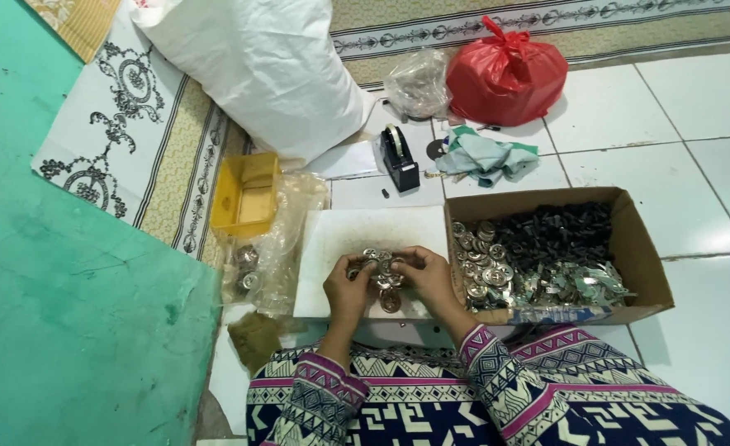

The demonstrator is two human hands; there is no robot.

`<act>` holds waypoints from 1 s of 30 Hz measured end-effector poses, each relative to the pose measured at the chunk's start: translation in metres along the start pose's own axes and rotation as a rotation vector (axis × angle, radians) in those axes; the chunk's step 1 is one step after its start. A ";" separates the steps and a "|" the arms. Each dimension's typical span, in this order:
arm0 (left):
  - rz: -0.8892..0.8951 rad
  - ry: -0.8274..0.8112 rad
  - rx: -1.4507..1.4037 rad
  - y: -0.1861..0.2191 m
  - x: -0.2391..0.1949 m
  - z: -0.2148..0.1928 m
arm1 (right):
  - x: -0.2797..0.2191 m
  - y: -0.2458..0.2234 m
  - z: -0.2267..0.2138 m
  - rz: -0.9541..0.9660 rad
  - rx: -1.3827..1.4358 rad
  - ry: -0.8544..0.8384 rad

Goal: The person sits on the floor and sorts small round metal parts from a cardboard box onto a white board. They then place the sorted parts into a clear plastic bag and set the bag aside.

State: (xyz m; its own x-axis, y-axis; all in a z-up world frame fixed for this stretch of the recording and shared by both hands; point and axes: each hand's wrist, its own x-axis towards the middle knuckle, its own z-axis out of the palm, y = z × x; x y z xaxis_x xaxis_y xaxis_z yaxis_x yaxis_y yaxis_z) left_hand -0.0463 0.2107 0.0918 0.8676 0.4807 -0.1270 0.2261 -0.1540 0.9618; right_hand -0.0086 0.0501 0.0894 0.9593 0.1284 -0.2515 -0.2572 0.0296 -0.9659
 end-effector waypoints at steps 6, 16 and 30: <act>0.202 0.042 0.143 -0.007 0.008 0.007 | 0.011 0.005 0.010 -0.081 -0.249 0.082; 0.208 0.043 0.221 -0.020 0.020 0.010 | 0.018 0.014 0.011 -0.153 -0.310 0.121; 0.351 0.215 0.235 -0.017 0.013 0.003 | 0.046 0.034 -0.075 -0.257 -0.526 0.114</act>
State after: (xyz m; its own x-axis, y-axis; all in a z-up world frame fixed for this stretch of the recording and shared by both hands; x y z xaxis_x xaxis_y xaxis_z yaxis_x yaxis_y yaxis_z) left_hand -0.0377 0.2173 0.0733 0.8041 0.5285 0.2724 0.0513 -0.5181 0.8538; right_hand 0.0357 -0.0171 0.0409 0.9971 0.0742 0.0173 0.0491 -0.4528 -0.8903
